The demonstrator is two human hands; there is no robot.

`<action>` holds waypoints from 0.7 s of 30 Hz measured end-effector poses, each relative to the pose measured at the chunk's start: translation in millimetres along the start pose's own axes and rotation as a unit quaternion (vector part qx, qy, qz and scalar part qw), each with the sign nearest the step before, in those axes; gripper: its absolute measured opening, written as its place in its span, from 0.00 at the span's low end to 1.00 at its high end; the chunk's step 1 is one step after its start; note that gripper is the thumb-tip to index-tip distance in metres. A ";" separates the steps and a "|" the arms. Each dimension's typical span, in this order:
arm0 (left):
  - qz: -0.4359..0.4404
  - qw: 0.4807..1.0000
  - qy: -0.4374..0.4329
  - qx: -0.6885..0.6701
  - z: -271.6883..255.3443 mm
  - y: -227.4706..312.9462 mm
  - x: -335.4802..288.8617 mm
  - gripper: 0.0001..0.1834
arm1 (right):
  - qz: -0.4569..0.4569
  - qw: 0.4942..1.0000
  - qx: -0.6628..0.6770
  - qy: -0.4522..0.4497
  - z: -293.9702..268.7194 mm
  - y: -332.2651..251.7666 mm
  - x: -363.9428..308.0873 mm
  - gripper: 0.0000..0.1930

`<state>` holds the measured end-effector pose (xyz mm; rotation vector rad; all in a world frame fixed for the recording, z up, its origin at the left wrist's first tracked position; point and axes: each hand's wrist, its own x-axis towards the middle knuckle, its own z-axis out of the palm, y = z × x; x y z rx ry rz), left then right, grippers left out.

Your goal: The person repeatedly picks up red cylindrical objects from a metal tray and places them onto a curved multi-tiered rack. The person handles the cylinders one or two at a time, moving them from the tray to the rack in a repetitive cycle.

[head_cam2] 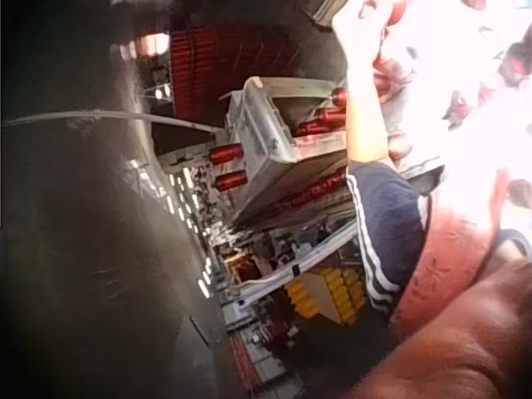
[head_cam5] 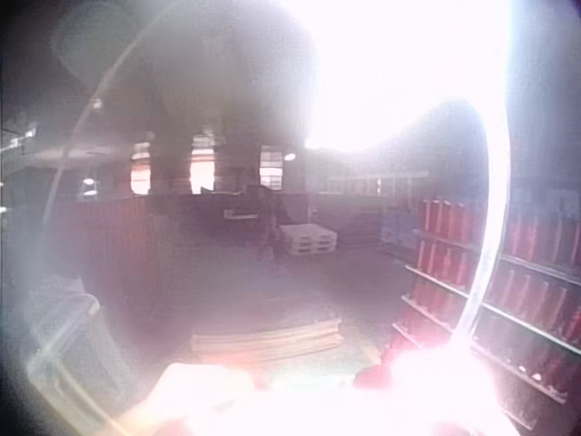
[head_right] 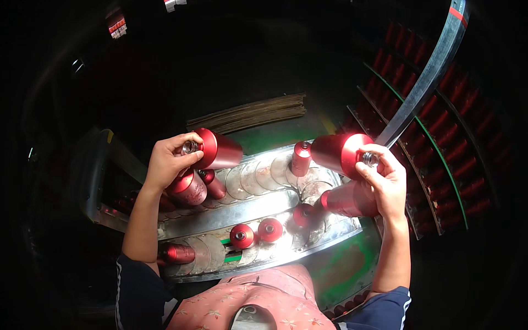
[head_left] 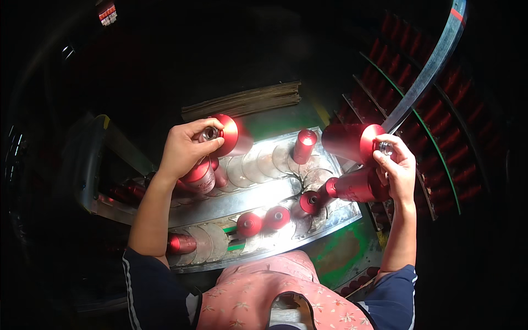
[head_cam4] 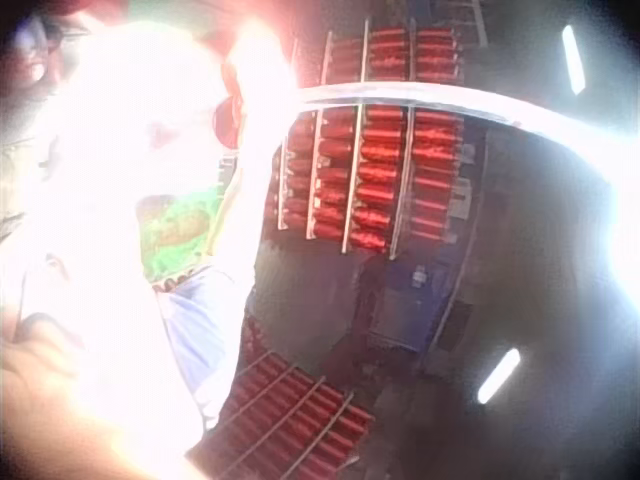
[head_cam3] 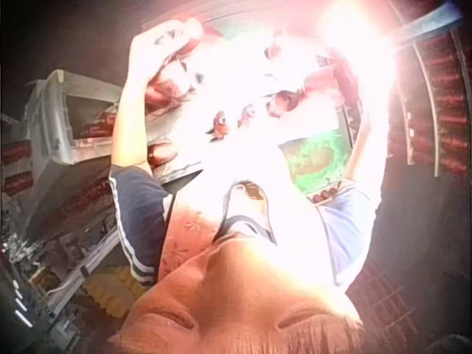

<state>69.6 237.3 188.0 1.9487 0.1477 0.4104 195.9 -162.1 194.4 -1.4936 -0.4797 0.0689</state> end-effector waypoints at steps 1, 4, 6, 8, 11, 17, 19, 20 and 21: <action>-0.007 1.000 -0.008 -0.002 5.0 -24.4 19.7 0.13 | -0.001 1.000 -0.001 -0.015 19.5 6.6 25.8 0.12; -0.078 0.995 -0.027 -0.050 8.9 -89.9 52.1 0.13 | 0.059 0.992 -0.039 -0.102 87.0 54.2 100.0 0.10; -0.109 0.992 -0.032 -0.058 7.7 -140.9 61.0 0.12 | 0.108 0.981 -0.075 -0.141 141.8 87.3 122.2 0.10; -0.136 0.988 -0.037 -0.066 5.0 -188.8 62.0 0.11 | 0.127 0.965 -0.128 -0.188 189.2 126.9 137.2 0.12; -0.180 0.982 -0.044 -0.047 1.6 -231.0 61.4 0.11 | 0.128 0.937 -0.194 -0.262 234.1 182.6 150.1 0.12; -0.243 0.968 -0.044 -0.037 -22.0 -301.3 37.0 0.12 | 0.163 0.904 -0.246 -0.308 314.3 275.9 133.0 0.14; -0.250 0.967 -0.047 -0.032 -26.9 -318.8 34.2 0.13 | 0.174 0.889 -0.278 -0.319 328.3 288.5 131.4 0.16; -0.262 0.963 -0.052 -0.033 -26.0 -323.6 31.6 0.13 | 0.179 0.882 -0.294 -0.322 329.5 294.5 128.7 0.17; -0.273 0.960 -0.057 -0.033 -24.3 -327.3 27.9 0.13 | 0.166 0.894 -0.260 -0.326 325.9 307.6 121.7 0.18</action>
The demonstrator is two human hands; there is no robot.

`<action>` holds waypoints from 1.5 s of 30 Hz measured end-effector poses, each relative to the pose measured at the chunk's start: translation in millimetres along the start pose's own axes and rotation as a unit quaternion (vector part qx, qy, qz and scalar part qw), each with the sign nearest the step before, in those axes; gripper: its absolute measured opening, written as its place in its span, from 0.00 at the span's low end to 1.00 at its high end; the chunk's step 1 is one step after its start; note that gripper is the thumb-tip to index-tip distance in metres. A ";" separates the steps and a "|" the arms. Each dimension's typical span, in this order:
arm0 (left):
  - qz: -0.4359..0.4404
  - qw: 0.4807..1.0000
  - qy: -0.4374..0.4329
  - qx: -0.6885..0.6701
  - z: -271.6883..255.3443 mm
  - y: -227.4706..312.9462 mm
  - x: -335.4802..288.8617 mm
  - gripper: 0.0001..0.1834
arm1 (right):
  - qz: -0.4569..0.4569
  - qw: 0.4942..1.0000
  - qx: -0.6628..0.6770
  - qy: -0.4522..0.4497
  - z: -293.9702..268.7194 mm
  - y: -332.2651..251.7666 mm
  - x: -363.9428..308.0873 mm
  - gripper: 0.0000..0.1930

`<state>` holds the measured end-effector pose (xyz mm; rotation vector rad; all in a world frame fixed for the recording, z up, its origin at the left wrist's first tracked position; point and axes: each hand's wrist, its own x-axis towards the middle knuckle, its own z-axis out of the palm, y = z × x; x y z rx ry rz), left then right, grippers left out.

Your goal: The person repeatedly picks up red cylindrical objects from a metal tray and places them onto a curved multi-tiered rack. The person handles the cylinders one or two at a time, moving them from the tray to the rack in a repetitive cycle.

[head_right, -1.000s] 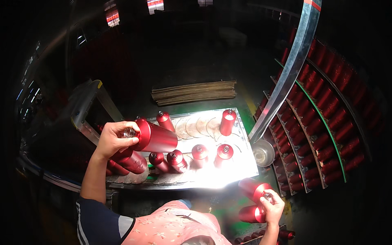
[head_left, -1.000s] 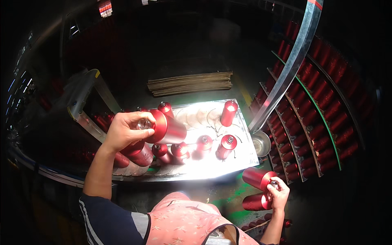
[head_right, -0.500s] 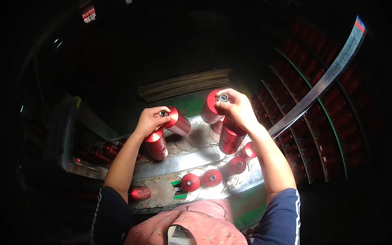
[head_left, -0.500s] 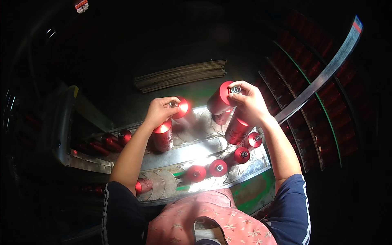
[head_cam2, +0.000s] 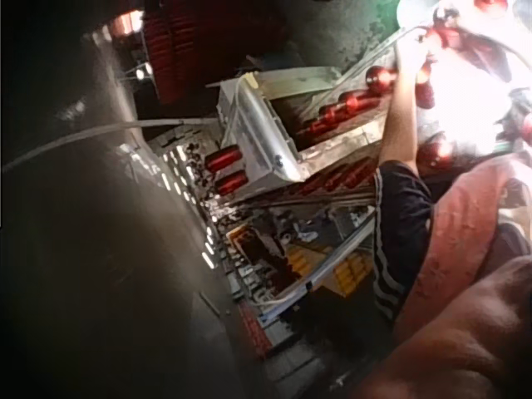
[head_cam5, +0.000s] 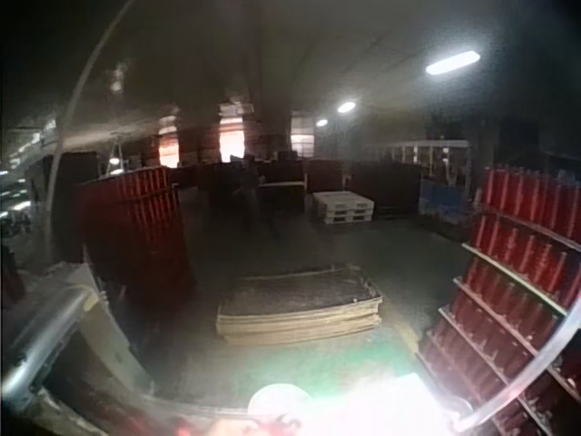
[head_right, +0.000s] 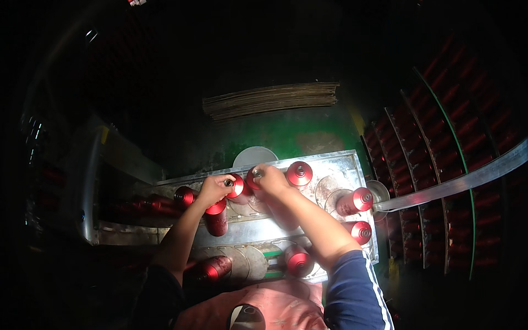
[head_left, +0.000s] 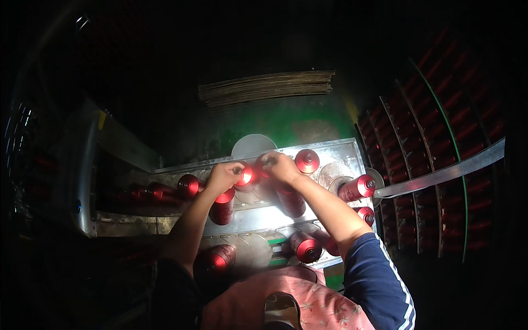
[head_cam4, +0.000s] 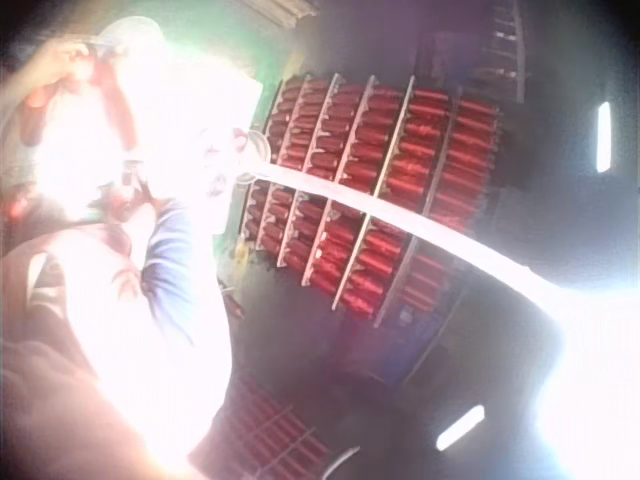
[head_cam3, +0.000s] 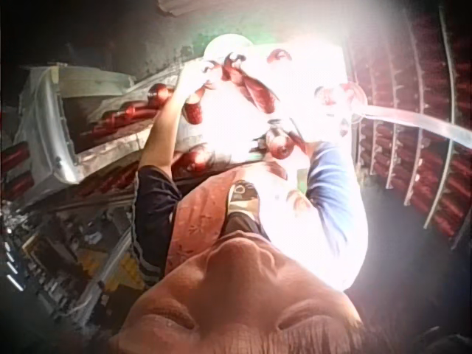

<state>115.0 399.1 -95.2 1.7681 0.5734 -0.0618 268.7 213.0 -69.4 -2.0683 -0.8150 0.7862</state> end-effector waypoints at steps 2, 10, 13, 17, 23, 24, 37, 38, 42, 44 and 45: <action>0.001 1.000 0.015 0.008 0.6 4.0 -5.7 0.13 | -0.063 0.997 0.052 0.002 2.5 8.1 -3.7 0.21; 0.024 0.997 0.067 0.029 -34.9 -20.1 -29.6 0.12 | -0.032 0.952 0.277 0.128 -69.6 14.1 -89.2 0.19; 0.014 0.996 0.086 -0.014 -55.9 -44.5 -43.3 0.21 | -0.054 0.919 0.331 0.207 -79.2 6.8 -72.2 0.15; 0.016 0.988 0.129 -0.080 -94.1 -27.8 -79.9 0.26 | -0.077 0.948 0.144 0.274 -44.1 15.2 -13.4 0.14; 0.062 0.961 0.229 -0.142 -139.3 36.8 -140.8 0.21 | -0.114 0.945 0.155 0.265 14.8 11.9 22.0 0.18; 0.084 0.955 0.239 -0.153 -148.8 40.9 -151.0 0.20 | -0.148 0.932 0.176 0.280 22.1 0.6 14.1 0.19; 0.255 0.905 -0.123 -0.316 -14.0 138.2 -158.3 0.21 | -0.203 0.970 0.041 0.127 71.7 -135.3 -180.0 0.51; 0.251 0.894 -0.156 -0.335 0.4 133.1 -158.2 0.22 | -0.188 0.966 0.034 0.176 77.4 -106.9 -190.6 0.51; 0.305 0.918 -0.230 -0.106 25.0 59.9 -157.1 0.20 | -0.123 0.913 0.096 0.376 103.2 -21.5 -264.7 0.50; 0.263 0.899 -0.345 0.061 32.1 24.0 -174.4 0.26 | -0.079 0.879 0.123 0.454 119.1 4.1 -290.6 0.48; 0.314 0.858 -0.387 0.127 43.1 -1.5 -178.7 0.29 | -0.051 0.873 0.111 0.472 125.1 16.0 -300.2 0.48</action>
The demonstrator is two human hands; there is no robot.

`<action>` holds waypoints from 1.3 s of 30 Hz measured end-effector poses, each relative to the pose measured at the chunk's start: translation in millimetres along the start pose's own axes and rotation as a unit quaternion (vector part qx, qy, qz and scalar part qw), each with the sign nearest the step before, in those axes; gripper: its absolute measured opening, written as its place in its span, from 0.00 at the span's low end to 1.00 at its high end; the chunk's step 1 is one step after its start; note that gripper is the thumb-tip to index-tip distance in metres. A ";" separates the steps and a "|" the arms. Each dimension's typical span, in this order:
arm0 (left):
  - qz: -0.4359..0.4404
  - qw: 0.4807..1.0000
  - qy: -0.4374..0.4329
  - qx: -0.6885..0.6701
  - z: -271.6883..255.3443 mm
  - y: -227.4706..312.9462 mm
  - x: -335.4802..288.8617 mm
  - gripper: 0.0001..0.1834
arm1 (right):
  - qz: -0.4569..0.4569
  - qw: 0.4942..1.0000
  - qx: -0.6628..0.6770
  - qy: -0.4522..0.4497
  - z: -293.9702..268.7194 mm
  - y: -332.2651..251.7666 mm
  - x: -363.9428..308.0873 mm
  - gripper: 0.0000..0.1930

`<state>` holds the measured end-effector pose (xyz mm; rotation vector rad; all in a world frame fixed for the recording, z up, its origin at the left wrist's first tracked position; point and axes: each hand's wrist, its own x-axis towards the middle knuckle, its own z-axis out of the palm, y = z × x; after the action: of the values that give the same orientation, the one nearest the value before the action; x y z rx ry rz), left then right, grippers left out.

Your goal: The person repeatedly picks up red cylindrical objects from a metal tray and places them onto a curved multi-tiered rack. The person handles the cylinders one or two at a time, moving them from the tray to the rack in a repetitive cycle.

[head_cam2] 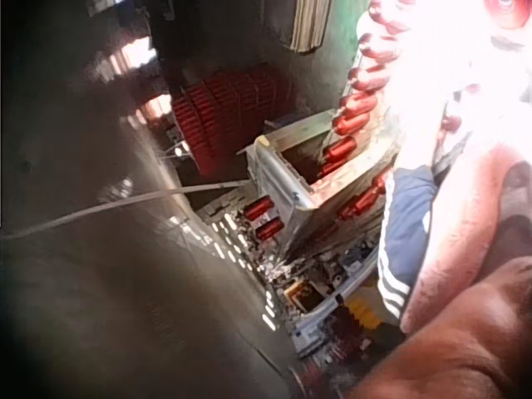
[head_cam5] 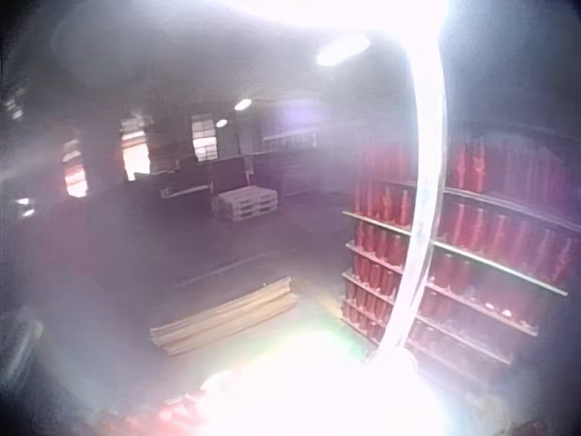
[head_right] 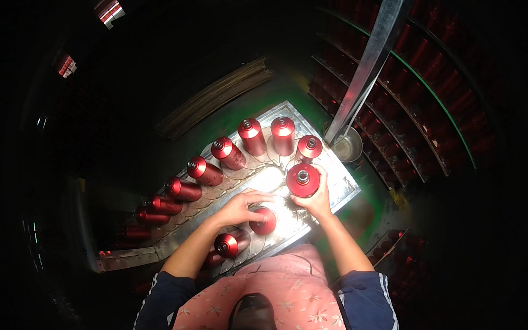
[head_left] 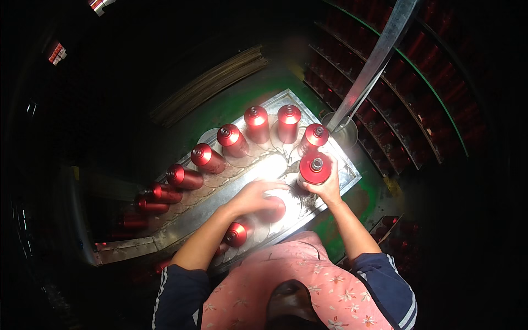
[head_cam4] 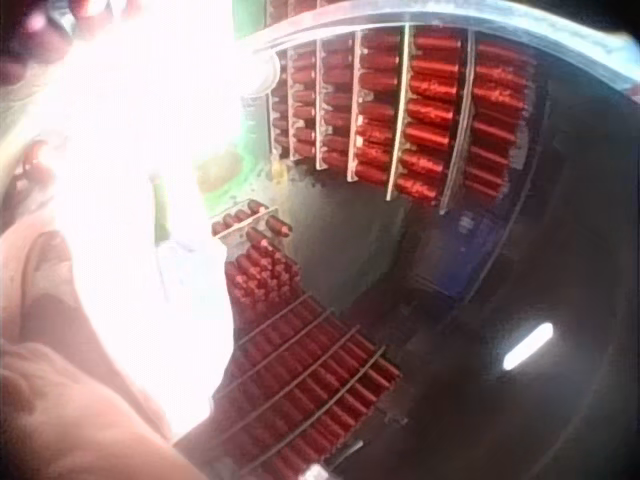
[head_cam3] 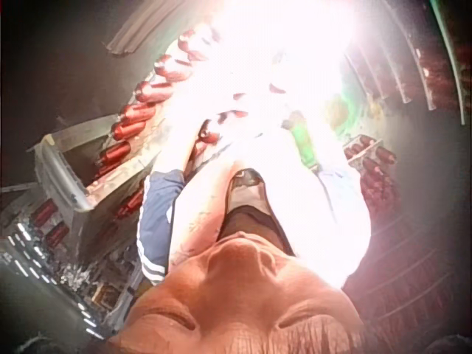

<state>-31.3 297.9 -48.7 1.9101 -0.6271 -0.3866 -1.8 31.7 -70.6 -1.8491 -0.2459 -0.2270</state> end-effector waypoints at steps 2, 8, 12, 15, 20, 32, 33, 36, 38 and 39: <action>0.016 0.998 -0.025 0.061 39.4 -20.9 4.9 0.30 | 0.017 0.999 -0.021 0.039 -17.9 22.8 -6.8 0.48; -0.073 0.996 0.026 0.034 58.7 17.3 65.2 0.17 | 0.078 0.991 0.017 0.107 -53.2 46.0 11.6 0.45; -0.087 0.992 0.086 0.033 63.5 39.9 91.2 0.13 | 0.065 0.992 0.017 0.109 -55.5 66.4 28.0 0.48; -0.083 0.991 0.097 0.047 75.1 39.5 133.0 0.15 | 0.076 0.993 0.027 0.089 -69.9 80.9 54.3 0.50; -0.020 0.984 0.086 0.157 78.0 36.3 195.2 0.26 | 0.124 0.967 -0.187 0.120 -102.6 111.8 73.3 0.57; 0.037 0.968 -0.140 -0.206 192.6 91.7 206.7 0.09 | 0.429 0.807 -0.058 0.402 -171.1 112.9 -331.9 0.28; -0.010 0.958 -0.203 -0.202 217.7 97.5 198.0 0.08 | 0.440 0.768 -0.078 0.460 -157.0 124.3 -400.5 0.27; -0.060 0.919 -0.346 -0.178 308.9 108.1 169.0 0.06 | 0.494 0.622 -0.107 0.598 -119.3 126.6 -548.5 0.28; -0.064 0.898 -0.419 -0.120 361.4 117.4 153.6 0.06 | 0.473 0.569 -0.105 0.665 -108.0 110.5 -601.9 0.30; -0.055 0.880 -0.462 -0.100 395.4 114.8 147.1 0.07 | 0.464 0.533 -0.112 0.698 -93.3 108.2 -629.0 0.31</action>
<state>-149.8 -119.5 -102.4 1.4849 -1.0357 -1.4222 -577.0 -121.3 -319.2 -1.2220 1.9089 -0.8957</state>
